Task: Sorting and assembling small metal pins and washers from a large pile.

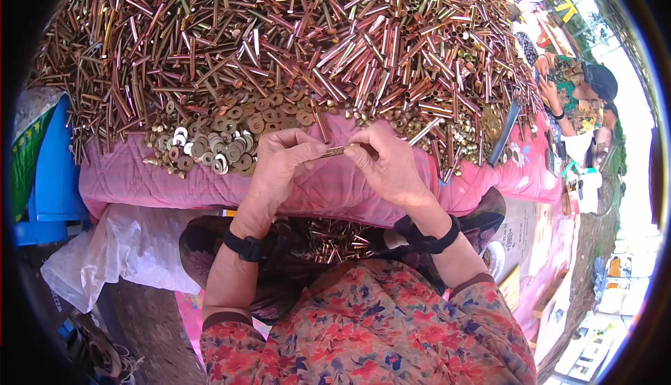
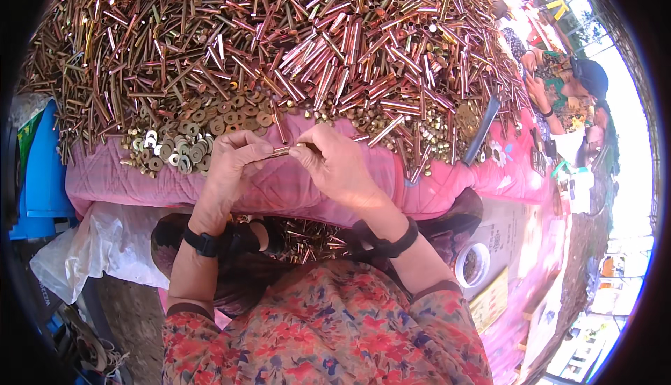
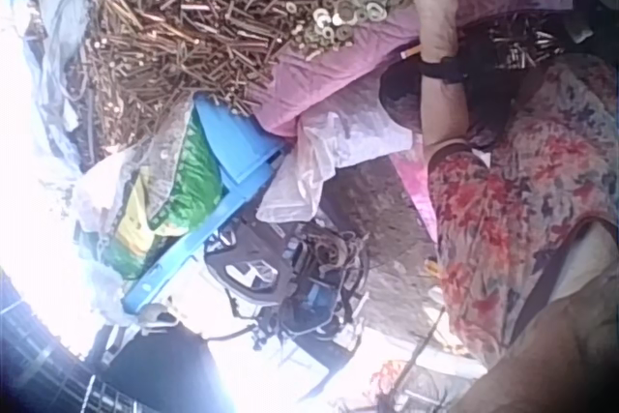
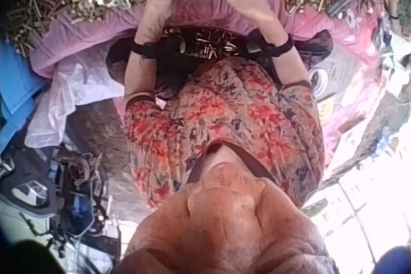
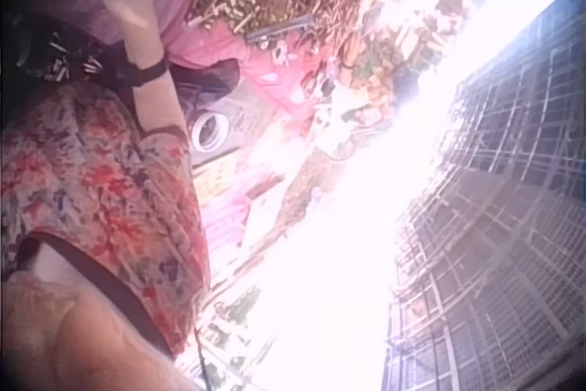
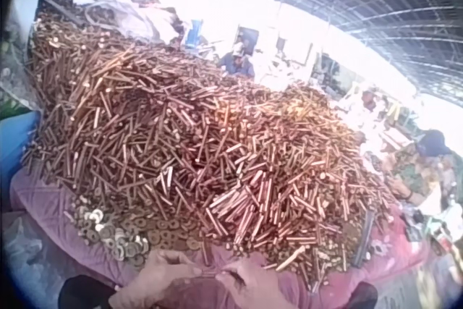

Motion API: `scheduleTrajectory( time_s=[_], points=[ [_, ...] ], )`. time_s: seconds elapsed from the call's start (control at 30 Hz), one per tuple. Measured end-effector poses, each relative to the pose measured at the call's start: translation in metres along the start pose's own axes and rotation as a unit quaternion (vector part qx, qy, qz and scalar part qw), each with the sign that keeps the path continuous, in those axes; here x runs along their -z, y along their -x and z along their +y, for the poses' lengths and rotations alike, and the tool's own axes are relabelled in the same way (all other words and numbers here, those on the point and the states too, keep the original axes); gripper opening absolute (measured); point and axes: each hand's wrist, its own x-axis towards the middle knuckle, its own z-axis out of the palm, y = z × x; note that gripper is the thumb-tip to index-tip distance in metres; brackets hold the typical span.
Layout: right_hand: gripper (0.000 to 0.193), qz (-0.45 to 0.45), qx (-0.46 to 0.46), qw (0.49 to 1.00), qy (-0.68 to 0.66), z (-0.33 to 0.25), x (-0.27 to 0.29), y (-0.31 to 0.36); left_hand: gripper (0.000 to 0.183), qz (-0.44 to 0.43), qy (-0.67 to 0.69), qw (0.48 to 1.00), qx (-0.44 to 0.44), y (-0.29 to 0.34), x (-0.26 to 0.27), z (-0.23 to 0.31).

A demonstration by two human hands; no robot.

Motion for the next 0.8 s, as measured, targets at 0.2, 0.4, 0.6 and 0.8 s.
scheduleTrajectory(
  time_s=[0.2,0.4,0.6,0.8],
  points=[
    [0.034,0.032,0.01,0.999,-0.005,0.004,-0.002,0.001,0.006,-0.006,0.018,1.0,0.004,-0.001,-0.001,0.0],
    [0.031,0.027,0.025,0.999,0.007,0.005,-0.001,0.002,0.007,-0.014,0.022,1.0,0.012,-0.002,0.002,0.0],
    [0.031,0.039,0.002,0.999,-0.008,0.002,-0.004,0.003,0.008,-0.03,0.033,0.998,0.036,-0.001,0.005,0.001],
    [0.035,-0.082,-0.138,0.984,-0.078,0.018,0.008,-0.003,0.011,-0.258,-0.207,0.943,0.038,0.005,0.004,0.027]
  ],
)
